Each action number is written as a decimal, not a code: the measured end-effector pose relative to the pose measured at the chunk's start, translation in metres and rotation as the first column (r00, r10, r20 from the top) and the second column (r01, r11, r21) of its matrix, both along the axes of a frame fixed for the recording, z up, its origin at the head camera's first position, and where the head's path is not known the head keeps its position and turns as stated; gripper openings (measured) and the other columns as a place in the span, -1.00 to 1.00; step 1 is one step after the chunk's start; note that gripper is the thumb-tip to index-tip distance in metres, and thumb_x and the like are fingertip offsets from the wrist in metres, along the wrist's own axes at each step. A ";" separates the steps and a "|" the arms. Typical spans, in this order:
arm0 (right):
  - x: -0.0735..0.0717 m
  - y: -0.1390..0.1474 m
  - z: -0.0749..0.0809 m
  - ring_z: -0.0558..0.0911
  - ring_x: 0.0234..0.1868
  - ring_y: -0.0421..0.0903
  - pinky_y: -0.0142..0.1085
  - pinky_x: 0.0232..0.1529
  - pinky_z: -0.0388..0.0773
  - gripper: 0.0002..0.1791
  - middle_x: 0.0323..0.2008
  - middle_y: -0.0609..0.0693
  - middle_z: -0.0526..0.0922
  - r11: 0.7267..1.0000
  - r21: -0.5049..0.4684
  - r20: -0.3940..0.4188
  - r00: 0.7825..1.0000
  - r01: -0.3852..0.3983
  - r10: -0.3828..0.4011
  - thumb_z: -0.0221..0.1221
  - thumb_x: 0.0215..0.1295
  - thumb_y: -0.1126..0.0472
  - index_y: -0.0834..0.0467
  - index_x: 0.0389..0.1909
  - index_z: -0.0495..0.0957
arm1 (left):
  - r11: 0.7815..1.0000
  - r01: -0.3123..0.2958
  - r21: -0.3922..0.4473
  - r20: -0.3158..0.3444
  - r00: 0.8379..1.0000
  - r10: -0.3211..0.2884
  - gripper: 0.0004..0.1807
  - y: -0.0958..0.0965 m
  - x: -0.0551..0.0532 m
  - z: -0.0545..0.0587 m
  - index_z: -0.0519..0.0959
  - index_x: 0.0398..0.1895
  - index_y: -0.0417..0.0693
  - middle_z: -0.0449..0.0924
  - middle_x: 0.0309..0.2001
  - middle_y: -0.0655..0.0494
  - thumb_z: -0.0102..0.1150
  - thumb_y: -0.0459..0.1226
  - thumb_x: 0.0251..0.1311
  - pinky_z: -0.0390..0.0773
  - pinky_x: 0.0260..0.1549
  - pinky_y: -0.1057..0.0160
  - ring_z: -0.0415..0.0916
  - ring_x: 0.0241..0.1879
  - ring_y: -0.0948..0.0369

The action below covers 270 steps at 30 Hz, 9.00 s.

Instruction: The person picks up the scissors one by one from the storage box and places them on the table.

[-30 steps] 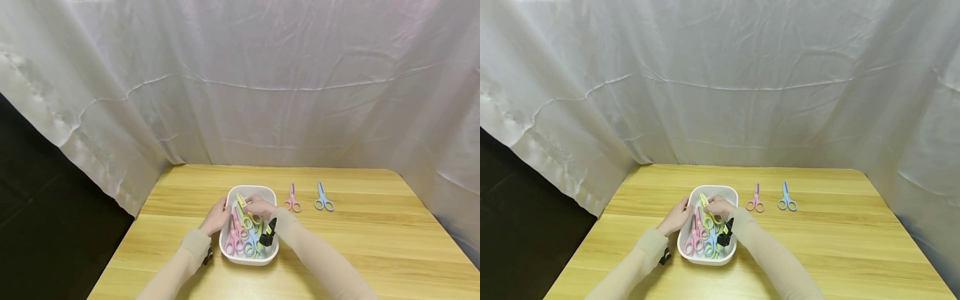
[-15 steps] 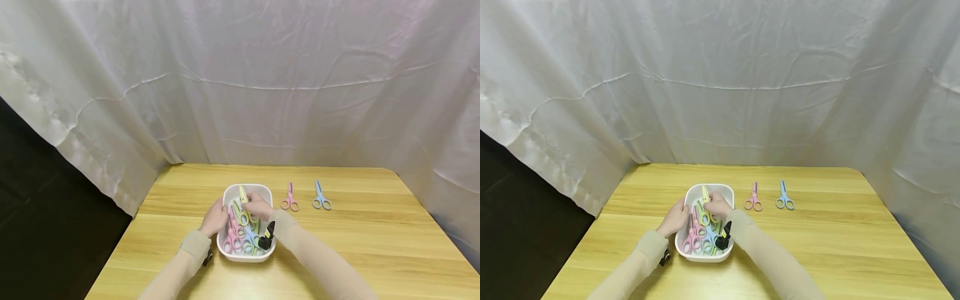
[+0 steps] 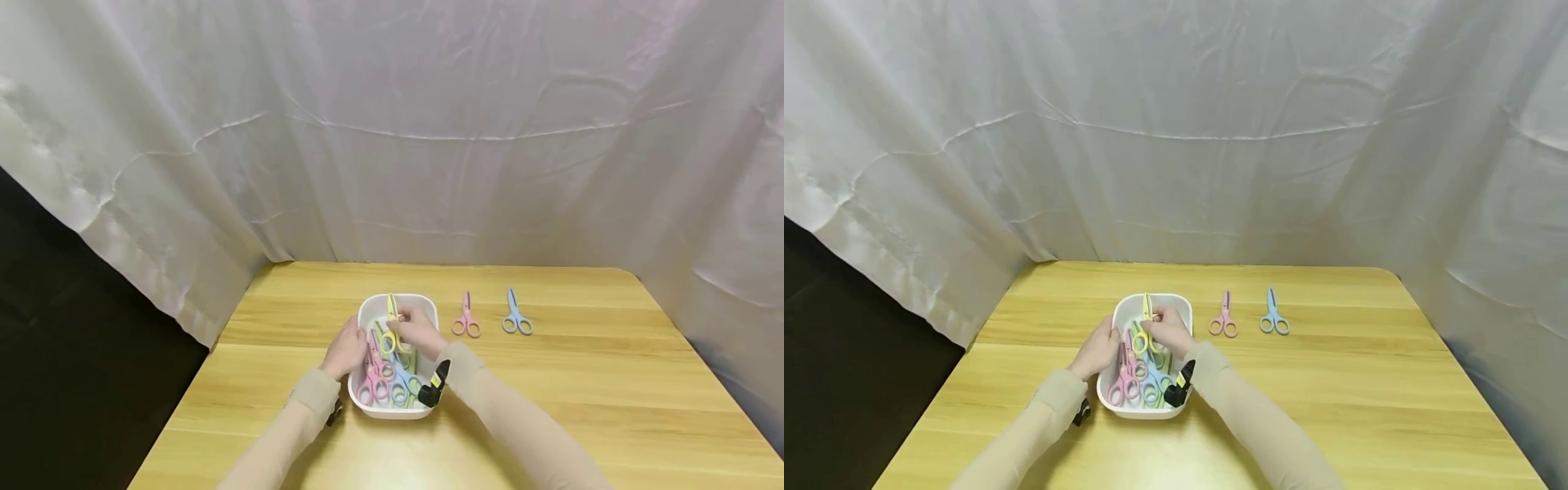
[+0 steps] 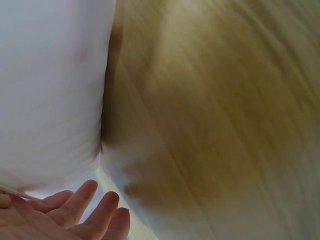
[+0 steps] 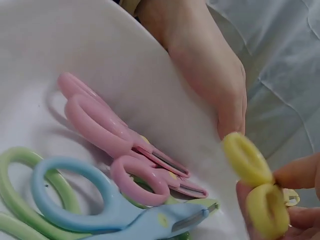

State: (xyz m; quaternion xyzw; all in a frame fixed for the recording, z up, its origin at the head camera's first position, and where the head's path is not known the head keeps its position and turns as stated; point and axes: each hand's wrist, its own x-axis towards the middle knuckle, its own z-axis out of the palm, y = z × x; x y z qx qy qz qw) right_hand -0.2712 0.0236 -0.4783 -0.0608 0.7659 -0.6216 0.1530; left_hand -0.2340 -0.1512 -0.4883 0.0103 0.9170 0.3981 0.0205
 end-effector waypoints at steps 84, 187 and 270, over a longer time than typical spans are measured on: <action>0.026 0.110 0.007 0.58 -0.28 -0.30 -0.53 -0.17 0.60 -0.45 -0.26 -0.17 0.71 0.865 -0.454 0.161 0.974 0.214 -0.157 -0.08 0.55 0.30 0.44 0.46 0.17 | 1.000 0.005 -0.023 0.020 1.000 -0.005 -0.42 0.002 -0.009 0.001 0.12 0.50 -0.38 0.30 0.42 -0.39 -0.34 -0.25 0.52 0.35 0.42 -0.19 0.31 0.40 -0.27; -0.011 0.320 -0.037 0.47 -0.15 -0.32 -0.57 -0.23 0.47 -0.35 0.34 0.48 0.30 0.936 0.209 -0.060 0.959 0.283 -0.276 -0.09 0.50 0.32 0.51 0.50 0.00 | 0.998 0.005 -0.059 0.022 1.000 -0.004 -0.41 0.004 -0.011 -0.003 0.08 0.51 -0.40 0.34 0.38 -0.43 -0.38 -0.26 0.52 0.63 0.15 -0.12 0.44 0.29 -0.27; -0.002 0.285 -0.011 0.42 0.12 0.35 0.27 0.14 0.40 -0.46 0.10 0.47 0.46 0.789 0.493 -0.510 0.856 0.366 -0.079 0.12 0.37 0.29 0.41 0.32 0.34 | 0.997 -0.002 -0.078 0.037 0.999 0.004 -0.41 0.004 -0.012 -0.003 0.09 0.49 -0.41 0.35 0.36 -0.44 -0.36 -0.24 0.52 0.61 0.18 -0.13 0.45 0.28 -0.27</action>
